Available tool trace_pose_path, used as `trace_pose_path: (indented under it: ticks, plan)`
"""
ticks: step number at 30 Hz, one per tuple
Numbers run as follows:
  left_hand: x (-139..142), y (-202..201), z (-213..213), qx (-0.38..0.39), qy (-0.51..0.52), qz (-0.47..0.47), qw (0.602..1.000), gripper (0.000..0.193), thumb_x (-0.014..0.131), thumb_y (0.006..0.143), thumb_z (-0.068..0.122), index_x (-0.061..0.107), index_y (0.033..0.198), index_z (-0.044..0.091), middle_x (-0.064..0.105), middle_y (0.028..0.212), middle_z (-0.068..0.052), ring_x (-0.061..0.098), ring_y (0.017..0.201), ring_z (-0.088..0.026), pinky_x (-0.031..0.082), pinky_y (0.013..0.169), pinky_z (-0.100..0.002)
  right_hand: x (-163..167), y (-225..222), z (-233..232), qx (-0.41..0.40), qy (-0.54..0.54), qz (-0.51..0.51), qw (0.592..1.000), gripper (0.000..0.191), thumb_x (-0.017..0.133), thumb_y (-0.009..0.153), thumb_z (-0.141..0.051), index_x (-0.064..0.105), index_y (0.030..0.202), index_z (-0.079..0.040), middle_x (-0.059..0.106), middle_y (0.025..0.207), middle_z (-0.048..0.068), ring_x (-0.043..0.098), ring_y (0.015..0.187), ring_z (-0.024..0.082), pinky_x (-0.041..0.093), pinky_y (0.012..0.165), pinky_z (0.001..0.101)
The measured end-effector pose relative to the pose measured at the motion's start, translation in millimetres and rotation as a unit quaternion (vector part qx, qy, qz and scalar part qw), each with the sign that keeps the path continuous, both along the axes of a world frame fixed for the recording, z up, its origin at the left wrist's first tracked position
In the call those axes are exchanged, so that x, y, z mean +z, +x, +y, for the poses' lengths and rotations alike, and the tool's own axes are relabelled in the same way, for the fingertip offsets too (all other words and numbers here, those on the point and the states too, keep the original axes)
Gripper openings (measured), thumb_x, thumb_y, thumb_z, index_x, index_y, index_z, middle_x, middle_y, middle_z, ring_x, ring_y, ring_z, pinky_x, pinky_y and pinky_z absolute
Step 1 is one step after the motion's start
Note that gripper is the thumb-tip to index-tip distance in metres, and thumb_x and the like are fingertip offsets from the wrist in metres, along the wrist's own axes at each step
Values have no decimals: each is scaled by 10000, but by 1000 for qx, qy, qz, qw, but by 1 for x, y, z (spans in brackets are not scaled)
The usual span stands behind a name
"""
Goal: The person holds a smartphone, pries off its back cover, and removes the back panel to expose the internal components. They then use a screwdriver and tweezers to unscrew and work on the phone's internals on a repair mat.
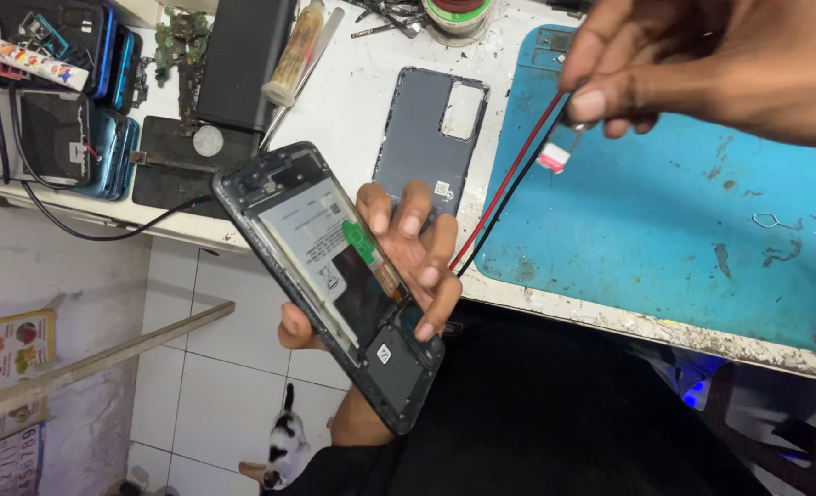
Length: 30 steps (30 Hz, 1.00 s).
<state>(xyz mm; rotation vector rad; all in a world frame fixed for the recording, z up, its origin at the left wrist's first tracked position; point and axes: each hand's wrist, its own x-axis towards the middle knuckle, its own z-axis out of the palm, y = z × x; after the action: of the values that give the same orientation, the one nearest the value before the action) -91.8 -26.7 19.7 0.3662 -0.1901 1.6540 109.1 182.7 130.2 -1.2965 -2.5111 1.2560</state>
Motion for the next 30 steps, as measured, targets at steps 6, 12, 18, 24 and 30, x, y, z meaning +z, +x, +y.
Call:
trace_pose_path:
  ticks: [6, 12, 18, 24, 30]
  plan:
    - [4, -3, -13, 28, -59, 0, 998, 836, 779, 773, 560, 449, 1277, -19, 438, 1136, -149, 520, 1048, -270, 528, 613, -319, 4, -8, -2, 48, -62, -87, 993, 172, 786, 870, -100, 717, 997, -6, 734, 853, 116, 758, 773, 191, 627, 714, 316]
    - [11, 3, -16, 44, -129, 18, 991, 895, 710, 788, 676, 460, 1294, -18, 467, 1086, -123, 533, 1013, -250, 480, 698, -349, -9, -8, 3, 96, -23, -113, 989, 230, 724, 869, -153, 739, 1060, -26, 771, 928, 63, 750, 837, 141, 642, 792, 266]
    - [20, 12, -16, 24, -181, 13, 983, 940, 698, 771, 701, 454, 1287, -45, 459, 1062, -128, 514, 965, -250, 457, 745, -373, -23, -22, -9, 91, 113, -14, 989, 188, 708, 892, -170, 769, 1065, -128, 783, 874, 57, 756, 793, 205, 585, 708, 368]
    - [23, 18, -18, 1, -165, -5, 986, 996, 672, 783, 682, 453, 1369, -93, 469, 1079, -134, 516, 983, -244, 449, 776, -359, -31, -30, -5, 104, 170, -24, 980, 149, 716, 933, -159, 761, 1072, -136, 724, 814, 119, 702, 726, 298, 553, 687, 436]
    - [22, 23, -17, -18, -164, 1, 986, 1001, 670, 791, 677, 447, 1381, -101, 482, 1090, -143, 525, 1007, -255, 447, 764, -364, -30, -26, -1, 110, 161, -10, 981, 133, 726, 907, -155, 761, 1028, -114, 724, 813, 122, 703, 739, 293, 548, 669, 436]
